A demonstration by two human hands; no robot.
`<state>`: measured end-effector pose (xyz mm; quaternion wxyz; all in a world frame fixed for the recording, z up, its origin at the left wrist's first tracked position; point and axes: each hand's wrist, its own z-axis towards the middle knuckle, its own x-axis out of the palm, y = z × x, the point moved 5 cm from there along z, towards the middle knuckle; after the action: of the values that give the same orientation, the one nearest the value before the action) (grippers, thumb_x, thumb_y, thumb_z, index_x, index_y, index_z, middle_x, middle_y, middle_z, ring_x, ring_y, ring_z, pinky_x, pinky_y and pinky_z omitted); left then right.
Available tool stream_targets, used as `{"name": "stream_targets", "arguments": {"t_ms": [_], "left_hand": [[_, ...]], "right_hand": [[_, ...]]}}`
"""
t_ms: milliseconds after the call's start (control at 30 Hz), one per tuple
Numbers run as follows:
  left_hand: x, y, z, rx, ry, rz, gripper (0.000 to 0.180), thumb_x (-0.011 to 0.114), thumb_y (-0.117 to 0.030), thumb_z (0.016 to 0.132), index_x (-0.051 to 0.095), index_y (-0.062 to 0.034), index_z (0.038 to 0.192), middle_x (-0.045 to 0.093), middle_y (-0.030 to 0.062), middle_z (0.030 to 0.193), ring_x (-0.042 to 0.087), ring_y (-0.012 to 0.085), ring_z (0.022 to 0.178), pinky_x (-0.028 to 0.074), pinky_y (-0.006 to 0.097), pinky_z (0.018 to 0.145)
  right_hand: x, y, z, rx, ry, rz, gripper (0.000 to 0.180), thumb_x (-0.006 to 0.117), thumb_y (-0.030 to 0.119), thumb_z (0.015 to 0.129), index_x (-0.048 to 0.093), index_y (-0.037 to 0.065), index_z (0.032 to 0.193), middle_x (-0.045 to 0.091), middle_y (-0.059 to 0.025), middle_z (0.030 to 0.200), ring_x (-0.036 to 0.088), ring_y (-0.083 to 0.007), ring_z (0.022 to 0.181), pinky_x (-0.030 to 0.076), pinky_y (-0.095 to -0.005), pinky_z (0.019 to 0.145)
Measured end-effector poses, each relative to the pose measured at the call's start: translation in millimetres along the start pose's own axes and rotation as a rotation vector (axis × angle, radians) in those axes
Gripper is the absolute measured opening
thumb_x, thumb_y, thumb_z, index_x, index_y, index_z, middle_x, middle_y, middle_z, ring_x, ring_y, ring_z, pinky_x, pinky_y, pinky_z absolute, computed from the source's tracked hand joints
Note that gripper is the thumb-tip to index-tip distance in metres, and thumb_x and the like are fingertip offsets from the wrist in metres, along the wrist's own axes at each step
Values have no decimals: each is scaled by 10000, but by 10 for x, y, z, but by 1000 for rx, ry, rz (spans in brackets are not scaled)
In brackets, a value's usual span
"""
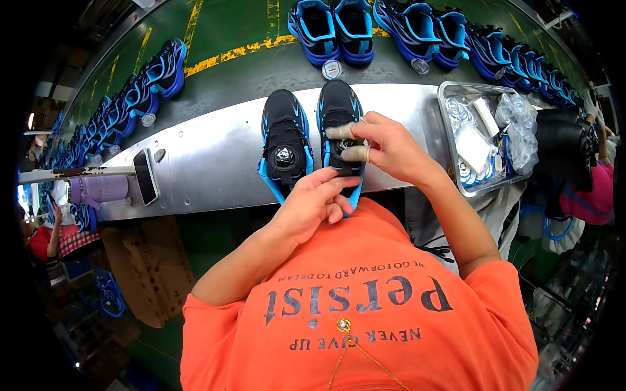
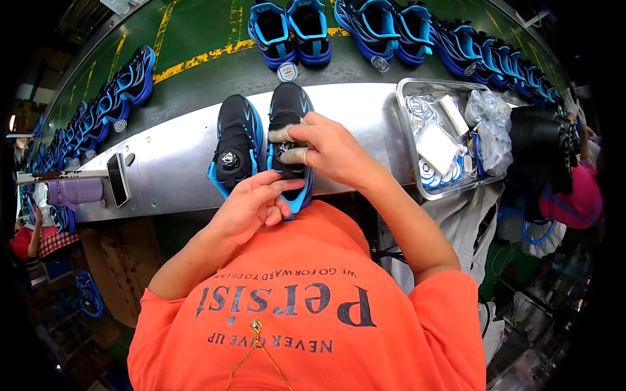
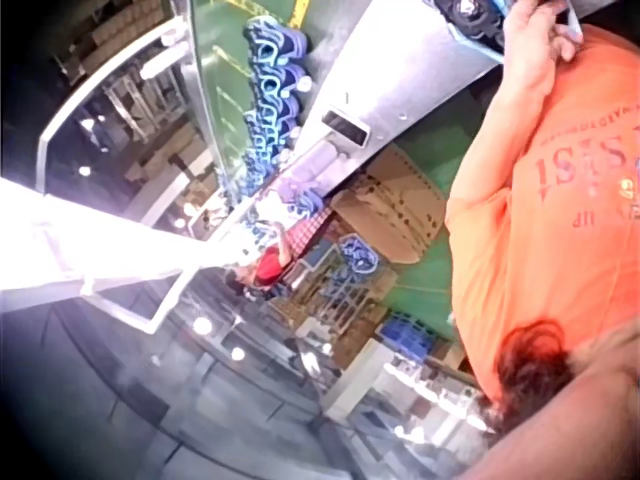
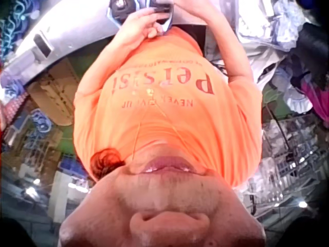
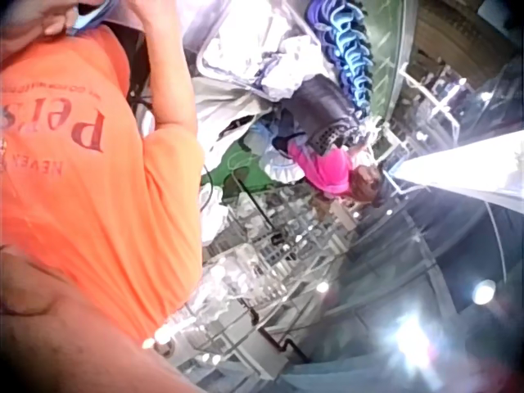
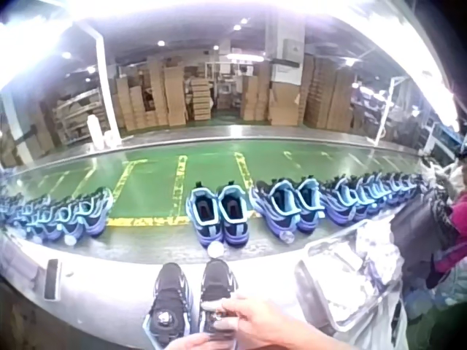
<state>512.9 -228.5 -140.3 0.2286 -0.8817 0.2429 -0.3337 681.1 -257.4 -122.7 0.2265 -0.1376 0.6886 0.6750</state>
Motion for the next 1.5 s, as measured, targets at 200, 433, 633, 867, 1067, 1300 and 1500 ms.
{"name": "stream_targets", "arguments": {"t_ms": [200, 433, 633, 867, 1067, 1300, 1500], "left_hand": [[84, 2, 16, 40, -1, -37, 281, 487, -76, 985, 545, 53, 1227, 602, 165, 1276, 663, 165, 866, 498, 224, 581], [-273, -821, -301, 924, -571, 1425, 286, 683, -56, 840, 669, -47, 1125, 627, 68, 1017, 583, 143, 864, 469, 272, 746], [-639, -713, -71, 659, -125, 1087, 380, 721, -70, 801, 647, -67, 1173, 586, 58, 975, 540, 151, 883, 441, 262, 763], [-745, -696, 28, 585, -231, 1059, 427, 710, -43, 815, 595, -69, 1225, 593, 44, 1013, 533, 127, 798, 455, 254, 730], [-643, -787, -27, 665, -389, 1237, 421, 708, -36, 810, 592, -58, 1213, 591, 33, 983, 514, 106, 771, 457, 250, 722], [-579, -783, -92, 734, -316, 1164, 338, 731, -81, 803, 617, -33, 1118, 577, 42, 959, 520, 134, 783, 448, 260, 719], [-677, -763, -37, 600, -131, 1054, 387, 720, -79, 794, 600, -52, 1160, 598, 56, 1008, 553, 201, 924, 473, 309, 768]], "right_hand": [[139, -96, -62, -2, -205, -135, 383, 785, 173, 758, 738, 159, 1138, 513, -70, 835, 547, -206, 824, 462, -324, 728], [-128, -92, 39, -25, -189, -24, 411, 776, 203, 798, 701, 129, 1195, 628, -84, 1107, 560, -207, 1036, 457, -303, 888], [-79, -152, 99, 56, -124, -34, 340, 711, 151, 869, 692, 125, 1208, 633, -61, 1071, 573, -167, 955, 473, -294, 863], [-71, -152, 139, 52, -111, 27, 292, 705, 159, 879, 703, 97, 1164, 623, -106, 1024, 633, -205, 876, 511, -322, 795], [-86, -164, 197, 120, -65, 26, 243, 694, 149, 888, 719, 81, 1120, 633, -115, 1010, 642, -198, 846, 513, -310, 781], [-97, -221, 180, 80, -57, 3, 229, 673, 132, 903, 725, 85, 1121, 647, -91, 958, 615, -178, 850, 492, -296, 795], [-66, -221, 169, 160, 10, -7, 230, 656, 121, 916, 727, 93, 1133, 647, -69, 944, 593, -174, 893, 468, -298, 822]]}}
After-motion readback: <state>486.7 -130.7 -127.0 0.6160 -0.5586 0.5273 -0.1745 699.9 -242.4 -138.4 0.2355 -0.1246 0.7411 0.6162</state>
